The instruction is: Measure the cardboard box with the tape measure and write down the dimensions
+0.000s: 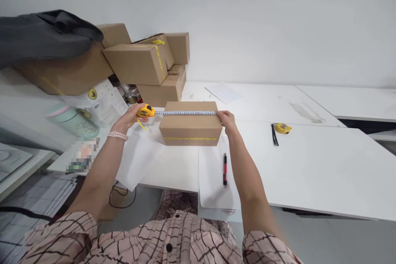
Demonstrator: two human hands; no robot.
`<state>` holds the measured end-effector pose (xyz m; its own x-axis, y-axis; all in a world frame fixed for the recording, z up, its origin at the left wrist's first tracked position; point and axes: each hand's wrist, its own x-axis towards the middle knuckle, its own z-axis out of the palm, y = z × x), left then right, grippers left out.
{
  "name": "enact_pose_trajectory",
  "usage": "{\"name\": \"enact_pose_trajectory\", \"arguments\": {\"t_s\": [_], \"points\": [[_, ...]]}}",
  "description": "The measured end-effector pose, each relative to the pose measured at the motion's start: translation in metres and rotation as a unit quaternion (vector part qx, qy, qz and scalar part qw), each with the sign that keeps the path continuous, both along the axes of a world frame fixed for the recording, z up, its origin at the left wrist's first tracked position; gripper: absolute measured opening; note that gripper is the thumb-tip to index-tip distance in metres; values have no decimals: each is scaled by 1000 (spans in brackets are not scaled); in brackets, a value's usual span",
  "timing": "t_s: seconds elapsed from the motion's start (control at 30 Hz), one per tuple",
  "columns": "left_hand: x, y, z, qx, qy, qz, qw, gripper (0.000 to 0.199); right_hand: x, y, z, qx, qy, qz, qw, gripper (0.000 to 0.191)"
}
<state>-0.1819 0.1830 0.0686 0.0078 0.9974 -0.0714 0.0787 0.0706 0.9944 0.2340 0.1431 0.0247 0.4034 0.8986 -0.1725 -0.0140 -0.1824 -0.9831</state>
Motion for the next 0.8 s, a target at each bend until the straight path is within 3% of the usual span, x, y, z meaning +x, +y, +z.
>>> {"name": "enact_pose_trajectory", "arguments": {"t_s": [0.33,0.5,0.6,0.67,0.73,0.8], "points": [[-1,0,-5,-10,7,9,1000,41,7,6,-7,4,-63,8,998,35],[8,-12,11,3,10,10,1000,42,11,9,-8,9,-126,12,992,33],[16,-40,27,35,9,-21,999,51,18,10,4,31,-155,7,987,30],[27,-72,29,51,0,-53,997,59,20,10,17,84,-150,-7,985,30],[48,-111,19,31,-25,-108,993,65,16,14,30,146,-147,-10,978,32],[81,-150,-1,-33,-89,-176,980,69,3,21,40,194,-173,31,965,31]]}}
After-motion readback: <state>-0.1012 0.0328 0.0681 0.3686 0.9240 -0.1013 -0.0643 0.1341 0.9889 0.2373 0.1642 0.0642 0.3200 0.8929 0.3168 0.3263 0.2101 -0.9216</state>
